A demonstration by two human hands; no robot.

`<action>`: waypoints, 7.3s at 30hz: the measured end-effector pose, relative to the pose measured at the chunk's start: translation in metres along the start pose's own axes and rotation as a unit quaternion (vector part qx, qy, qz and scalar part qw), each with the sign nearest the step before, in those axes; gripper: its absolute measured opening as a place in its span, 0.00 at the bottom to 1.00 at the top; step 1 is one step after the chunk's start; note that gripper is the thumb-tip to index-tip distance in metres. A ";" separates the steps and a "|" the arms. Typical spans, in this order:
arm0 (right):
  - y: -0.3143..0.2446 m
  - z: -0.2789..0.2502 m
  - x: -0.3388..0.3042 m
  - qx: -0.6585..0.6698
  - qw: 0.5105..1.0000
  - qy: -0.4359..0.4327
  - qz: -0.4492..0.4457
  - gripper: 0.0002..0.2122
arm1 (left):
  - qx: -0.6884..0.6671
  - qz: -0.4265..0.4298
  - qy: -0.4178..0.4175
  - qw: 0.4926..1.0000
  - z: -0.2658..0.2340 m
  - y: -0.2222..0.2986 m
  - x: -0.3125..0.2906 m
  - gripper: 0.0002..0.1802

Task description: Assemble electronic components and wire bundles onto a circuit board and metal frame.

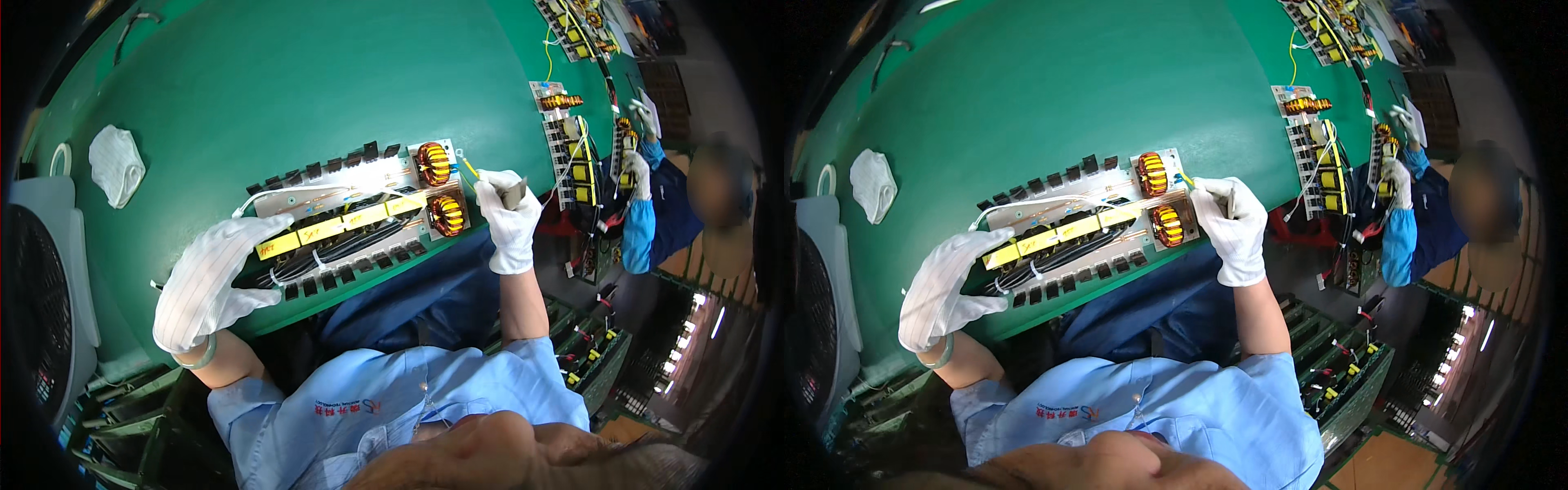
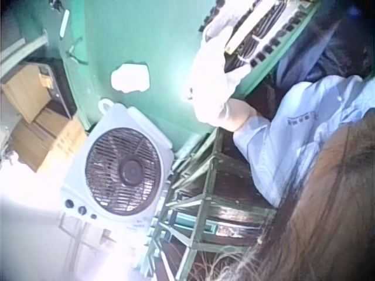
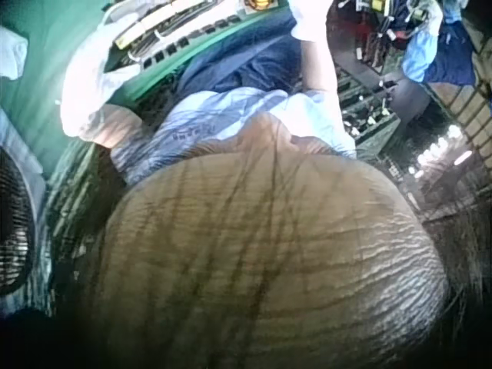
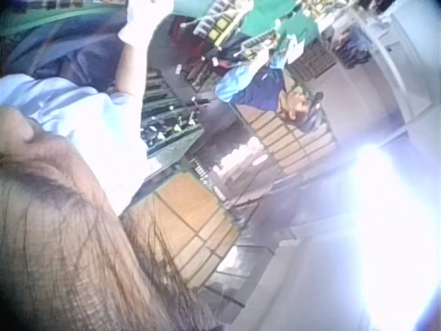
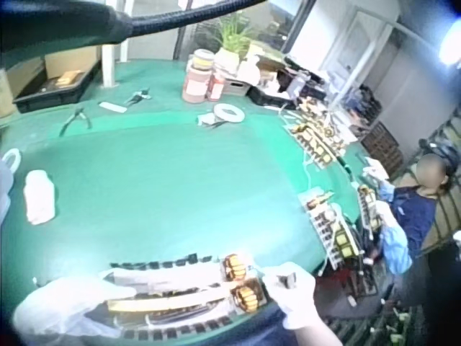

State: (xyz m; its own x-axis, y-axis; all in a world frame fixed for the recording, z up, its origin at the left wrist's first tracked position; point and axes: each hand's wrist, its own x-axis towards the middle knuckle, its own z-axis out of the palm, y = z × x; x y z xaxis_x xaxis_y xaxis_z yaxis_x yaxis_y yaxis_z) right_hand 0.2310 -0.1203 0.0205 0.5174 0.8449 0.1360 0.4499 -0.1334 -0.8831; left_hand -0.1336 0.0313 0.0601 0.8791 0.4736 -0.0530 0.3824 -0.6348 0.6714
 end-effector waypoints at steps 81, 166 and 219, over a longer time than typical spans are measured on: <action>-0.010 0.050 -0.045 -0.212 0.968 0.046 -0.128 0.20 | 0.159 -0.142 0.198 0.957 0.017 -0.020 0.021 0.12; 0.044 -0.031 0.021 -0.242 0.946 0.038 -0.212 0.08 | -0.271 0.083 -0.173 0.943 0.092 0.035 0.205 0.42; 0.010 0.018 0.048 -0.280 0.932 0.121 -0.194 0.11 | -0.023 0.214 0.155 0.964 0.149 0.093 0.065 0.21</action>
State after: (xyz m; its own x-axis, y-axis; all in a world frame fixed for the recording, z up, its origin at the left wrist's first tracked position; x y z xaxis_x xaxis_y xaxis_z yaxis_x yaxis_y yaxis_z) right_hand 0.2478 -0.0715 0.0102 0.3557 0.7529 0.5537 0.9116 -0.1489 -0.3832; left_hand 0.0012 -0.0878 0.0087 0.8235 0.3388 0.4550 -0.0155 -0.7884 0.6150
